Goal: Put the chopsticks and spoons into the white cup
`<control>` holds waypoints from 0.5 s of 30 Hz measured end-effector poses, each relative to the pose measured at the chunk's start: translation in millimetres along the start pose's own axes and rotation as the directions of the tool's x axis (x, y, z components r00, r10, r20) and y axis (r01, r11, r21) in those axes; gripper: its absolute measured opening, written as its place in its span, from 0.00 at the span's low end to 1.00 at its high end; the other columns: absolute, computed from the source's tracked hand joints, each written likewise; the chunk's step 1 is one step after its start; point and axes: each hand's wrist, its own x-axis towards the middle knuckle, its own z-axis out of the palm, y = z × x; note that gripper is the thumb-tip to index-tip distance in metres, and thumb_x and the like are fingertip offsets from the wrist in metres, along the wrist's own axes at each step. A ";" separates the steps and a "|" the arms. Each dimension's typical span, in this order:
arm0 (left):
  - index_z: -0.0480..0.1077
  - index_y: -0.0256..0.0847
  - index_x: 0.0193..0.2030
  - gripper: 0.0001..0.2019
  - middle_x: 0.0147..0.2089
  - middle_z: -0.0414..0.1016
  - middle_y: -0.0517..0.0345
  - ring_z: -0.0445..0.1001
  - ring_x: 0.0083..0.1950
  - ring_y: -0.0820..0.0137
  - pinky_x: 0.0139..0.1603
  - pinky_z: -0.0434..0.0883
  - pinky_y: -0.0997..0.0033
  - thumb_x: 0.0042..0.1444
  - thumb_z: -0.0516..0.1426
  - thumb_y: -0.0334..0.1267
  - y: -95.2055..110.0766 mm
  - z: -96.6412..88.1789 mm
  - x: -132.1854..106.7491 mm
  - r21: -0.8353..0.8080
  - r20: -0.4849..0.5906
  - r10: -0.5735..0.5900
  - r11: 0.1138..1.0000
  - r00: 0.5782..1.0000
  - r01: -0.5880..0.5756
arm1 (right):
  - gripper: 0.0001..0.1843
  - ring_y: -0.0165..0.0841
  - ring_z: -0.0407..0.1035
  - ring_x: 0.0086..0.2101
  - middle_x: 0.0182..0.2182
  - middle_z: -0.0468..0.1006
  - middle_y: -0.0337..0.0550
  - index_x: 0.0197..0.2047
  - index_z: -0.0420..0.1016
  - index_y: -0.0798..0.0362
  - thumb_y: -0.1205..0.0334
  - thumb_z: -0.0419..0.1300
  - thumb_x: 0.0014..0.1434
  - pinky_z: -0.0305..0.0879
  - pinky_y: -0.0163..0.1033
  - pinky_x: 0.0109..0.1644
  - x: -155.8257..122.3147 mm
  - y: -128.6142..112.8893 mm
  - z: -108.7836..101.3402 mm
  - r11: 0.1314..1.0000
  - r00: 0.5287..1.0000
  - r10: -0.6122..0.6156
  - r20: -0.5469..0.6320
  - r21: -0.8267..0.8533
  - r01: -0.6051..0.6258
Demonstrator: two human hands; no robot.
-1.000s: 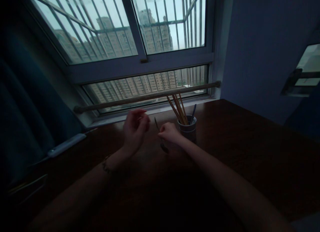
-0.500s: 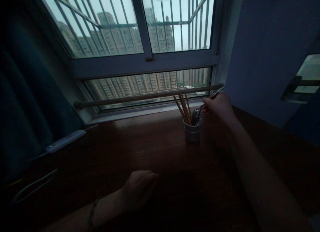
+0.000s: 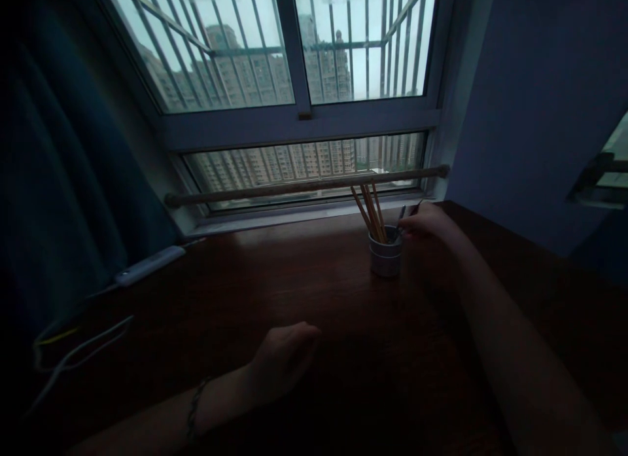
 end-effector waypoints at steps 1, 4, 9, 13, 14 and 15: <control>0.61 0.38 0.43 0.10 0.31 0.68 0.56 0.66 0.28 0.73 0.26 0.61 0.74 0.54 0.48 0.27 0.9 -0.2 0.0 -0.008 0.008 -0.009 1.000 1.000 0.009 | 0.11 0.26 0.62 0.19 0.25 0.71 0.53 0.32 0.69 0.68 0.64 0.59 0.53 0.55 0.30 0.22 -3.6 -0.2 -6.2 1.000 1.000 -0.015 0.010 -0.006 0.015; 0.61 0.37 0.43 0.10 0.30 0.68 0.56 0.65 0.28 0.73 0.26 0.62 0.74 0.53 0.48 0.28 3.8 -0.8 0.5 -0.032 0.008 -0.028 0.999 1.000 0.028 | 0.16 0.29 0.66 0.22 0.26 0.71 0.54 0.38 0.70 0.69 0.61 0.59 0.52 0.59 0.33 0.26 -17.5 -3.6 -26.8 1.000 0.997 -0.025 -0.076 0.001 0.025; 0.61 0.37 0.45 0.14 0.36 0.68 0.53 0.67 0.35 0.71 0.34 0.68 0.71 0.51 0.51 0.27 11.1 -3.7 2.3 -0.085 -0.065 -0.023 0.996 0.998 0.017 | 0.27 0.31 0.66 0.21 0.20 0.70 0.46 0.49 0.64 0.60 0.52 0.62 0.50 0.57 0.36 0.28 -63.6 -31.4 -24.6 0.962 0.869 -0.240 -0.433 -0.225 0.154; 0.49 0.35 0.57 0.28 0.54 0.60 0.42 0.59 0.57 0.59 0.54 0.63 0.55 0.48 0.54 0.30 12.2 -9.7 -0.9 -0.093 -0.227 0.042 0.994 0.973 -0.065 | 0.15 0.26 0.63 0.23 0.21 0.69 0.41 0.24 0.70 0.57 0.59 0.52 0.59 0.52 0.34 0.27 -106.9 -56.5 55.3 0.640 0.714 -0.700 -0.016 -0.458 0.617; 0.46 0.35 0.59 0.31 0.57 0.57 0.40 0.54 0.60 0.57 0.57 0.59 0.51 0.49 0.54 0.31 11.1 -11.3 -2.0 -0.090 -0.274 0.073 0.991 0.959 -0.101 | 0.15 0.27 0.63 0.23 0.22 0.70 0.42 0.25 0.70 0.57 0.59 0.51 0.59 0.52 0.34 0.26 -114.4 -57.1 83.0 0.512 0.646 -0.727 0.231 -0.444 0.735; 0.44 0.34 0.60 0.31 0.59 0.55 0.39 0.50 0.62 0.55 0.58 0.56 0.48 0.50 0.53 0.34 9.6 -12.7 -2.8 -0.083 -0.307 0.101 0.988 0.947 -0.132 | 0.10 0.28 0.64 0.23 0.23 0.71 0.41 0.27 0.73 0.54 0.60 0.55 0.56 0.51 0.34 0.25 -120.6 -54.6 111.0 0.390 0.550 -0.679 0.487 -0.395 0.832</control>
